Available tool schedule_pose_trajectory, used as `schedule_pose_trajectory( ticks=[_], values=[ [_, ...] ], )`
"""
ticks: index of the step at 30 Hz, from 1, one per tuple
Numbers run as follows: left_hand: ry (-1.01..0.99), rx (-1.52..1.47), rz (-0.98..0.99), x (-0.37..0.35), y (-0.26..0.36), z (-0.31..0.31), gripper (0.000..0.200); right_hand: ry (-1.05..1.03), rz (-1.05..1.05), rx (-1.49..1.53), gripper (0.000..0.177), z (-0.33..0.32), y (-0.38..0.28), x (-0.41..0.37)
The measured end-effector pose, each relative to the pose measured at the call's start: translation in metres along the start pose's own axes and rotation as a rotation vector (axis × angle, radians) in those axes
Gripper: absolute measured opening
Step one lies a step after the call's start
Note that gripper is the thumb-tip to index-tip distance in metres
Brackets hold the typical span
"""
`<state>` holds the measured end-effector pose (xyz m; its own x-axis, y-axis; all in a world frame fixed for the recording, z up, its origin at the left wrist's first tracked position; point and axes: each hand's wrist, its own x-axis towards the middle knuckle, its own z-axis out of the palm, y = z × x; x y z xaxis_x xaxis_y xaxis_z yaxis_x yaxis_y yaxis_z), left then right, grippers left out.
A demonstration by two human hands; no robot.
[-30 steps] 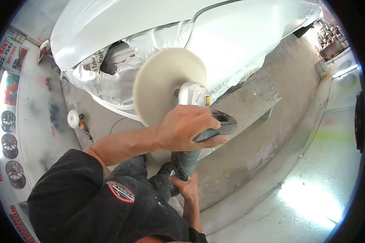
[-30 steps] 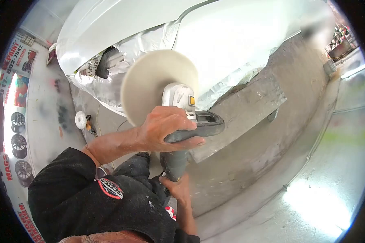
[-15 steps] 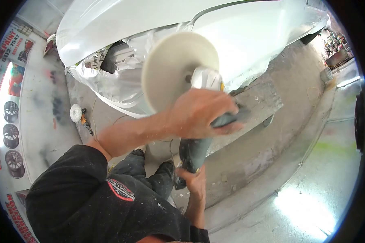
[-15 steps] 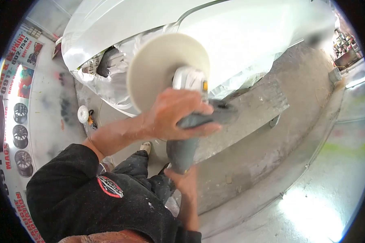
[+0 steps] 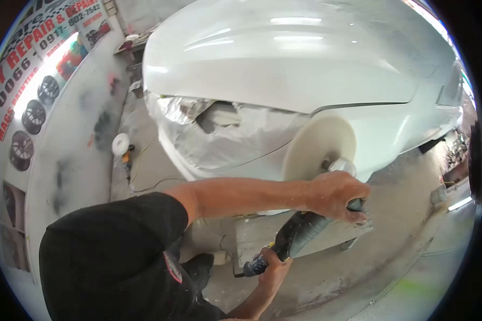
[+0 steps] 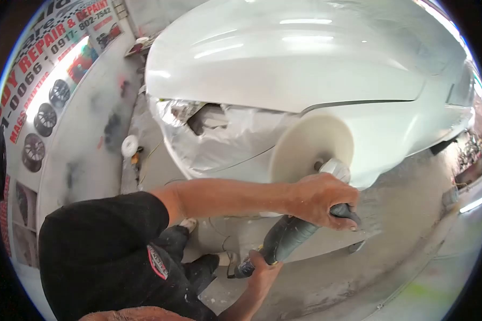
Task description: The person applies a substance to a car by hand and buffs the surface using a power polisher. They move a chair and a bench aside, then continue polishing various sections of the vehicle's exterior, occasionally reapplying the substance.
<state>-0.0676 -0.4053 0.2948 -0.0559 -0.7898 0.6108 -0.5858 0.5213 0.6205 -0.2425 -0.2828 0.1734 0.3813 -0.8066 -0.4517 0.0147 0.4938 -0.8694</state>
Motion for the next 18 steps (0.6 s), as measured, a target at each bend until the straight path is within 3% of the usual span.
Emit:
schedule_pose_trajectory(
  ticks=[3, 6, 12, 18],
  values=[
    [-0.035, -0.021, -0.011, -0.008, -0.005, 0.015, 0.038, 0.039, -0.010, 0.024, 0.035, -0.010, 0.015, 0.003],
    [-0.132, -0.046, -0.146, -0.051, 0.004, 0.023, 0.037, 0.061, -0.002, -0.017, 0.034, -0.013, 0.042, -0.024],
    [-0.150, -0.019, -0.197, -0.126, 0.012, 0.038, 0.036, -0.106, 0.223, -0.012, 0.033, -0.029, 0.101, -0.068],
    [-0.047, 0.019, -0.085, -0.087, 0.005, 0.028, 0.035, -0.090, 0.093, -0.111, 0.031, -0.025, 0.064, -0.041]
  ],
)
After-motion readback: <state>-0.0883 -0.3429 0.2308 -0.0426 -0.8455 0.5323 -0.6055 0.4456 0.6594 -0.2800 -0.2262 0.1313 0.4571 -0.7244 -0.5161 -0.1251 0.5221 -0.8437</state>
